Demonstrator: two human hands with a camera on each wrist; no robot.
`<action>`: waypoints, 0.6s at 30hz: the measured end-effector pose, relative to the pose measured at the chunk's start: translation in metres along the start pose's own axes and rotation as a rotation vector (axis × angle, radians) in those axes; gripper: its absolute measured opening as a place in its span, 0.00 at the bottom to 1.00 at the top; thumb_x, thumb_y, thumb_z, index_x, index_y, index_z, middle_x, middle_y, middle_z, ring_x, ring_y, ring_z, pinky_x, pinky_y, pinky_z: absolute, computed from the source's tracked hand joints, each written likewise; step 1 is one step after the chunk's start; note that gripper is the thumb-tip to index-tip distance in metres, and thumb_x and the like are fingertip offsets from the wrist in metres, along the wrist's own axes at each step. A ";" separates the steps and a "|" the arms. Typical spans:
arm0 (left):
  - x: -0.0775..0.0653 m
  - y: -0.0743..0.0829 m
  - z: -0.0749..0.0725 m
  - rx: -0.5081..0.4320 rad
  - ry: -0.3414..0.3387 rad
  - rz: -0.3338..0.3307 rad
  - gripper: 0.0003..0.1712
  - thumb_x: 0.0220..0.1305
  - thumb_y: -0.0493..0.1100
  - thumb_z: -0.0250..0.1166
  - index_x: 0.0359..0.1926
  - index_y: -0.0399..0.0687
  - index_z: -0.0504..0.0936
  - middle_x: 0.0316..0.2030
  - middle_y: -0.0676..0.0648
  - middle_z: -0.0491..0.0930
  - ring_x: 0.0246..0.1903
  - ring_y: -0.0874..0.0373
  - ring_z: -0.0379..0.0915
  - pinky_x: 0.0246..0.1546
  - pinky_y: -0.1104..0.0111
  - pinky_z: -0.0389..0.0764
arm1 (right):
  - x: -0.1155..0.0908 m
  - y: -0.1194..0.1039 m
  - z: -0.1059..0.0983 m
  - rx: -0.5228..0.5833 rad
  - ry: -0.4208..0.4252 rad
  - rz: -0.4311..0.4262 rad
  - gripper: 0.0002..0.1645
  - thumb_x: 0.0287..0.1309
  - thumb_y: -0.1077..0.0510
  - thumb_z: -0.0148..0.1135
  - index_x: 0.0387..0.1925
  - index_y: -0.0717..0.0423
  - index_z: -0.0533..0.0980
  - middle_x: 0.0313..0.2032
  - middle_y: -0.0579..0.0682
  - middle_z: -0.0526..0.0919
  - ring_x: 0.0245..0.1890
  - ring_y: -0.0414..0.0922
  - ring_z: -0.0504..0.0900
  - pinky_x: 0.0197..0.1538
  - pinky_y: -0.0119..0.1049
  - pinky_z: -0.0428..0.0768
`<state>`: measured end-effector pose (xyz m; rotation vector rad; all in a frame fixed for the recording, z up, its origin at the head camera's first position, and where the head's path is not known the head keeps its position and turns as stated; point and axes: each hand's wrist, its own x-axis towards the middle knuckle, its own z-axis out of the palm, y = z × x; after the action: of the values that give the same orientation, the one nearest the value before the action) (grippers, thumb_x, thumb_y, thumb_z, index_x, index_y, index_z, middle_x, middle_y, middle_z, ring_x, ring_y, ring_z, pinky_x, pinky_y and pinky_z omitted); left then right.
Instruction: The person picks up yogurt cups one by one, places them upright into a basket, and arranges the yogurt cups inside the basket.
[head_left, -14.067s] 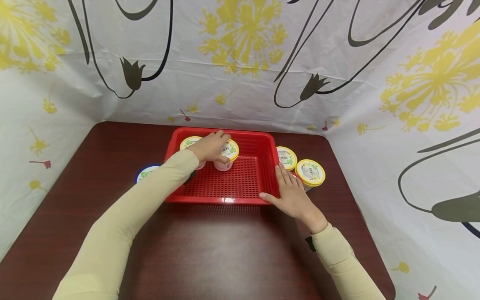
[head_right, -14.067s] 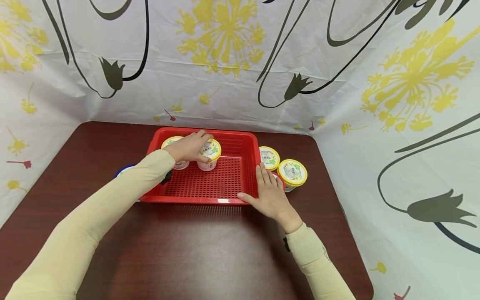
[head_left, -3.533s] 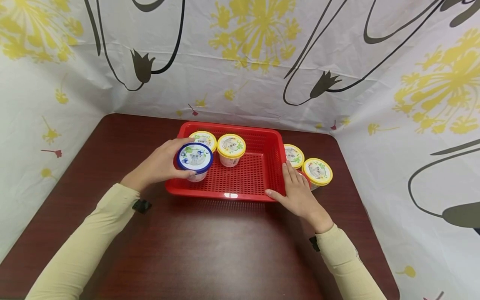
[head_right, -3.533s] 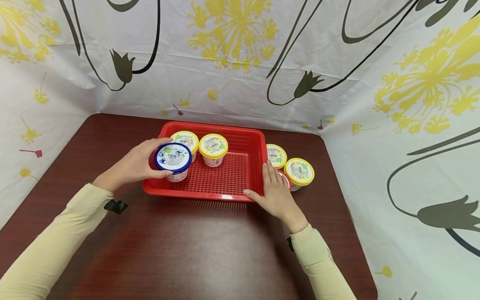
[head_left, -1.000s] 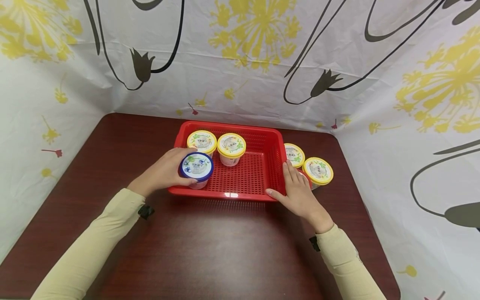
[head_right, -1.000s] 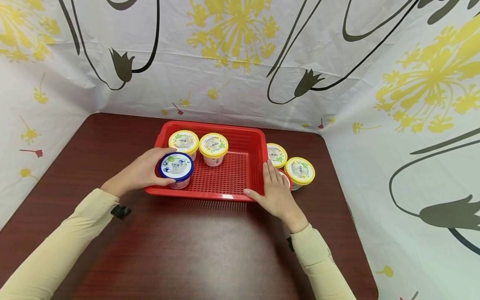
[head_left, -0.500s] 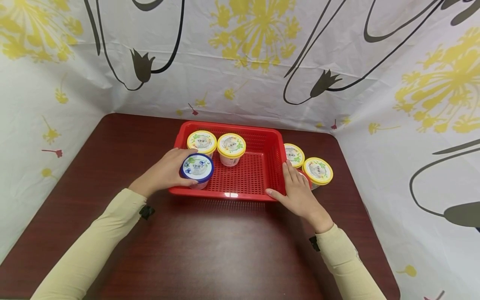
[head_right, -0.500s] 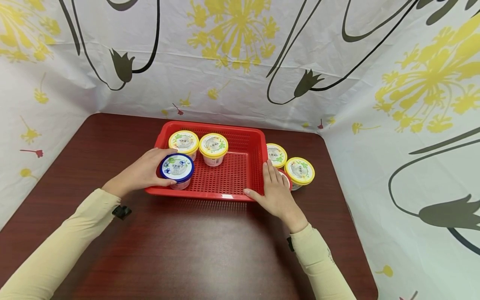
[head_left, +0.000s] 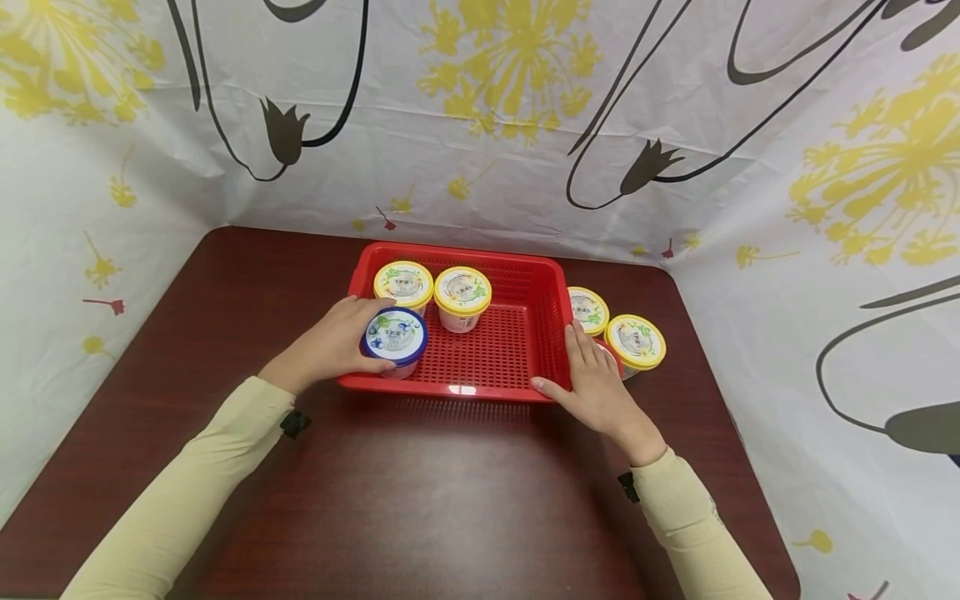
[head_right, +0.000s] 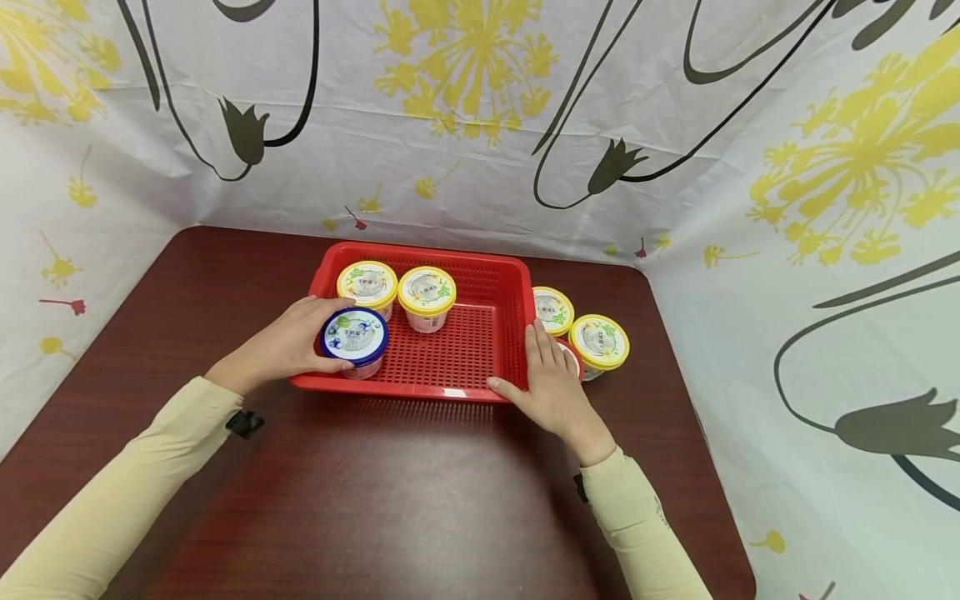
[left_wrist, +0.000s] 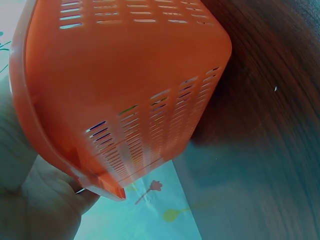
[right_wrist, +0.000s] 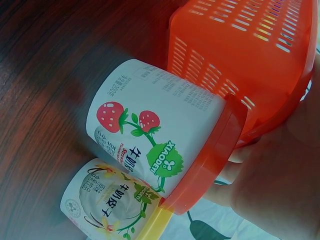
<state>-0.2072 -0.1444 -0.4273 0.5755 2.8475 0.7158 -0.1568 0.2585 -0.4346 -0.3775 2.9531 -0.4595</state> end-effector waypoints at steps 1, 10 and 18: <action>0.000 0.000 0.000 0.003 -0.001 -0.005 0.59 0.42 0.63 0.78 0.73 0.53 0.60 0.68 0.42 0.69 0.69 0.44 0.58 0.68 0.40 0.66 | 0.000 0.000 0.000 0.000 -0.001 0.000 0.64 0.60 0.23 0.49 0.78 0.59 0.38 0.80 0.57 0.37 0.79 0.59 0.43 0.76 0.65 0.49; 0.000 0.003 -0.001 0.083 -0.045 -0.023 0.62 0.44 0.63 0.77 0.75 0.51 0.55 0.70 0.39 0.65 0.72 0.39 0.55 0.69 0.39 0.64 | 0.001 0.000 0.001 -0.002 -0.008 0.005 0.64 0.60 0.23 0.49 0.78 0.58 0.37 0.80 0.56 0.36 0.80 0.58 0.42 0.77 0.64 0.48; 0.000 0.006 -0.006 0.109 -0.068 0.000 0.65 0.46 0.63 0.77 0.76 0.45 0.52 0.71 0.37 0.63 0.71 0.40 0.57 0.71 0.42 0.62 | 0.001 0.002 0.003 -0.001 -0.002 0.003 0.64 0.60 0.23 0.49 0.78 0.58 0.37 0.80 0.56 0.37 0.79 0.58 0.42 0.76 0.64 0.48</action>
<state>-0.2066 -0.1416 -0.4192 0.6037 2.8362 0.5324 -0.1581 0.2590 -0.4379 -0.3739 2.9515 -0.4577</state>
